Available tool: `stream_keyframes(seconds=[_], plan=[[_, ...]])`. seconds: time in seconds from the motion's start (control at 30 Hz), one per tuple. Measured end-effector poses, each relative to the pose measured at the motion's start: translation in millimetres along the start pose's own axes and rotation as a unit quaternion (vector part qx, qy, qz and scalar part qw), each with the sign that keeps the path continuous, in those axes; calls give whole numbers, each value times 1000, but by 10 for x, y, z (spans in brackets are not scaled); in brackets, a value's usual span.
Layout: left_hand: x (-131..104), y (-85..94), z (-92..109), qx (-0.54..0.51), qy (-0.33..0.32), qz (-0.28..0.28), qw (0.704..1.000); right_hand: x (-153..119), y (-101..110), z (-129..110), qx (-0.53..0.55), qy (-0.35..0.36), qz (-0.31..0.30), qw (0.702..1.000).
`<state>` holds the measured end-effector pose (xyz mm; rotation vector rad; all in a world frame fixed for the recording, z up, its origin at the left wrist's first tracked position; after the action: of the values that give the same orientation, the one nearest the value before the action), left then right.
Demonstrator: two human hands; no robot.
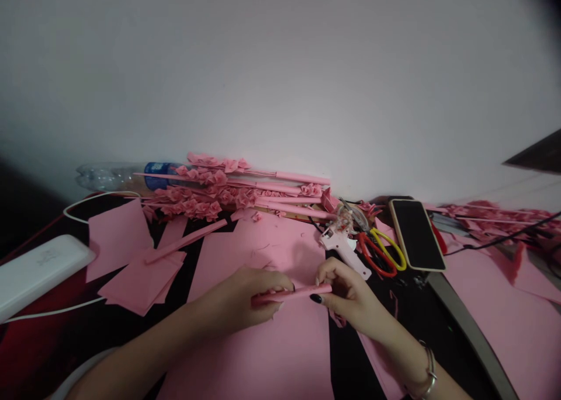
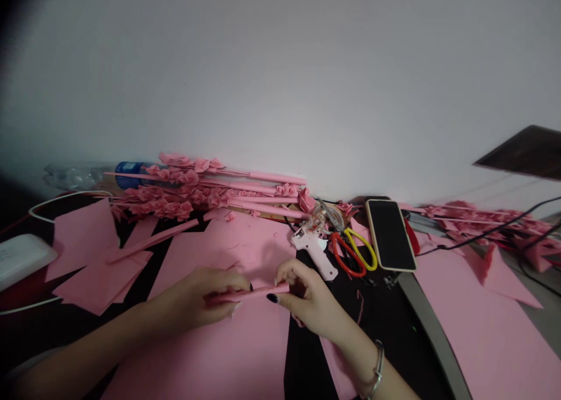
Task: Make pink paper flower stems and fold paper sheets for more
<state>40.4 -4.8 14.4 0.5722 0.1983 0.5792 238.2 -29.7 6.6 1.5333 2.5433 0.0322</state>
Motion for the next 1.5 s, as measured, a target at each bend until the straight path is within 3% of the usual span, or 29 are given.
stream_keyframes(seconds=[0.5, 0.93, 1.23, 1.5], plan=[[5, -2, -30, -43, 31, -7, 999, 10, 35, 82, 16, 39, 45, 998], [11, 22, -46, 8, 19, 17, 1000, 34, 39, 40, 64, 47, 42, 996], [-11, 9, -53, 42, -8, 47, 998, 8, 36, 51, -4, 49, 25, 998], [-7, 32, -25, 46, -10, 49, 998, 15, 59, 42, -12, 50, 49, 997]])
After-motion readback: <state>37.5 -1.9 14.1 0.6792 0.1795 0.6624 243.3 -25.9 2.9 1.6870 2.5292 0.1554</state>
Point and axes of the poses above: each hand's wrist, its own x-axis towards the middle knuckle, its own y-axis out of the back of the hand, z = x × y, the point moved 4 cm from there along x, towards the middle knuckle, and after that the axes turned 6 degrees about -z, right-handed, at the moved point
